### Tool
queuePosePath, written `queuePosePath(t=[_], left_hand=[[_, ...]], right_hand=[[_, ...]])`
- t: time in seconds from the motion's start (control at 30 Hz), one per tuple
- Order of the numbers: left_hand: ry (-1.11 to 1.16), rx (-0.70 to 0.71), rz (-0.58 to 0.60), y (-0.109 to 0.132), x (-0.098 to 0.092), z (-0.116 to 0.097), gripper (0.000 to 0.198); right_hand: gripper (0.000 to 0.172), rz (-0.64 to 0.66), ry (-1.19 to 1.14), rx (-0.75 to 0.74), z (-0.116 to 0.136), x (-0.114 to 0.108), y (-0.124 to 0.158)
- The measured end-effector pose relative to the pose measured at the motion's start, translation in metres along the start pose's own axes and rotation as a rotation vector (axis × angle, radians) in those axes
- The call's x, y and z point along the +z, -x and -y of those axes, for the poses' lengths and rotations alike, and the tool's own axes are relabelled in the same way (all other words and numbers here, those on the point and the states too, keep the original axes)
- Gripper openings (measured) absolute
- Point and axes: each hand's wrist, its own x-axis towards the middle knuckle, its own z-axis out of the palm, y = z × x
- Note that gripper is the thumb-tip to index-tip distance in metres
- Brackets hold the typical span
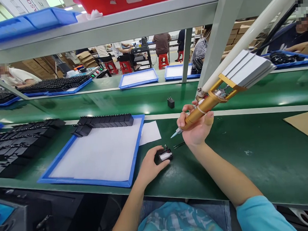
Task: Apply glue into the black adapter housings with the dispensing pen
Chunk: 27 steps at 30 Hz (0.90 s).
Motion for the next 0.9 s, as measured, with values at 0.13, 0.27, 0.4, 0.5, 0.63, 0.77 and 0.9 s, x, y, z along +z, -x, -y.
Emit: queuePosePath(t=[0.13,0.27,0.4,0.5,0.63,0.77,0.9], left_hand=[[0.134,-0.034,0.035,-0.008,0.001,-0.002,0.037],[0.123,-0.009,0.035,-0.017,0.009,-0.009,0.035],[-0.057,0.178,-0.018,-0.014,0.011,-0.006,0.031],[-0.141,0.317,-0.011,-0.012,0.009,-0.002,0.028],[-0.192,0.349,-0.008,-0.013,0.007,-0.004,0.025],[-0.208,0.240,-0.020,-0.009,0.015,-0.007,0.022],[-0.321,0.216,-0.146,0.001,0.035,-0.005,0.024]], right_hand=[[0.048,-0.003,-0.011,-0.017,-0.002,-0.004,-0.003],[0.045,0.024,-0.030,-0.033,-0.003,-0.005,-0.004],[0.047,0.026,0.001,-0.033,-0.003,-0.006,-0.004],[0.048,0.032,0.000,-0.034,-0.003,-0.006,-0.005],[0.046,0.040,0.002,-0.034,-0.003,-0.007,-0.006],[0.047,0.038,0.009,-0.034,-0.003,-0.008,-0.006],[0.045,0.048,-0.009,-0.042,-0.003,-0.008,-0.006]])
